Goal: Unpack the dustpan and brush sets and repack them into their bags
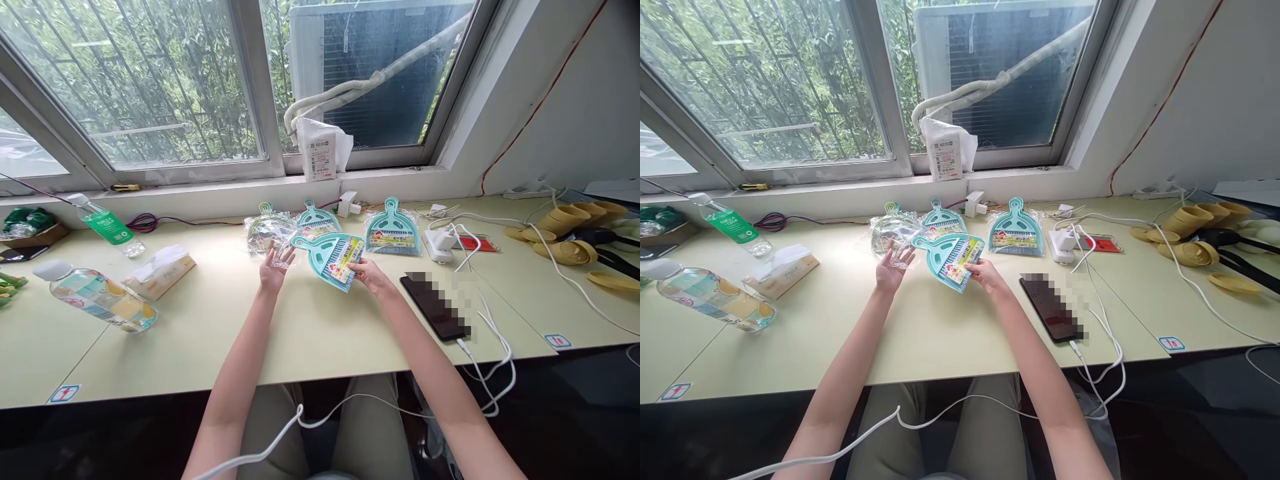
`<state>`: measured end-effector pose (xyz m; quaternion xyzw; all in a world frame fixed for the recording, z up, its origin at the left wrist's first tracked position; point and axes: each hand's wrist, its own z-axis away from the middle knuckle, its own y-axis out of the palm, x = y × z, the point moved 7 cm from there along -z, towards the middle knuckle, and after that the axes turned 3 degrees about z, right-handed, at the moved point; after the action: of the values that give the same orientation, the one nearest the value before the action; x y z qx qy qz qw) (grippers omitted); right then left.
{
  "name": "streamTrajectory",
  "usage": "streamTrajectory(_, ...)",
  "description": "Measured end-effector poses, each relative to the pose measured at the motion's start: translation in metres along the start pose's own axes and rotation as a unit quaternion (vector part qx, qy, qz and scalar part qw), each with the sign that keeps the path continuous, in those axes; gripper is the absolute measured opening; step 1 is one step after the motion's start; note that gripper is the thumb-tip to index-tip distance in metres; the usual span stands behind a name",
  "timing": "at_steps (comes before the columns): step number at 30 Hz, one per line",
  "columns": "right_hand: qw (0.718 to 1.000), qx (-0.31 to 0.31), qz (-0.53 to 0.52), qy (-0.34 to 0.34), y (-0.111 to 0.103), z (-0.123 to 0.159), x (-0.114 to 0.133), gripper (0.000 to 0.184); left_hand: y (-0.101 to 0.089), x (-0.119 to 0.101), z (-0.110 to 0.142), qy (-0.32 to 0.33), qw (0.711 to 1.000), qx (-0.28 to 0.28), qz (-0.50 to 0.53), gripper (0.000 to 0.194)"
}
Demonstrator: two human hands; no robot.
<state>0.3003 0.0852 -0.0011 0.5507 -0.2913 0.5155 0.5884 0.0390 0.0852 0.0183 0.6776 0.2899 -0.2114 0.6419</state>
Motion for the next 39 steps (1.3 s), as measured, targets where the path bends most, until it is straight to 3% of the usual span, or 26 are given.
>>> streamTrajectory(7,1.000,0.021,0.017,0.013,0.007,0.005,-0.001,0.015,0.002,0.003,0.003,-0.025,0.999,-0.017,-0.029,0.057)
streamTrajectory(11,0.997,0.046,0.049,0.033,0.008,0.008,-0.003,0.015,0.004,-0.001,0.003,-0.021,0.999,0.007,-0.026,0.050)
streamTrajectory(16,1.000,0.015,0.012,0.015,0.008,0.001,-0.009,0.017,-0.001,0.002,-0.001,-0.038,0.999,-0.001,-0.021,0.048)
streamTrajectory(22,1.000,-0.009,-0.017,-0.005,0.014,-0.007,-0.022,0.015,-0.001,0.029,-0.001,-0.125,0.989,-0.002,-0.075,0.045)
streamTrajectory(27,1.000,0.007,-0.013,-0.021,0.021,-0.006,-0.025,0.016,0.006,0.048,0.006,-0.165,0.977,0.039,-0.133,0.033)
streamTrajectory(34,0.996,-0.052,-0.037,-0.060,0.015,-0.005,-0.020,0.013,0.027,0.074,0.024,-0.240,0.953,0.111,-0.149,0.030)
streamTrajectory(36,0.996,-0.050,-0.036,-0.066,0.014,-0.004,-0.017,0.015,0.031,0.081,0.028,-0.257,0.950,0.106,-0.142,0.032)
streamTrajectory(39,0.997,-0.034,-0.024,-0.069,0.017,-0.002,-0.015,0.015,0.032,0.081,0.025,-0.230,0.963,0.071,-0.121,0.037)
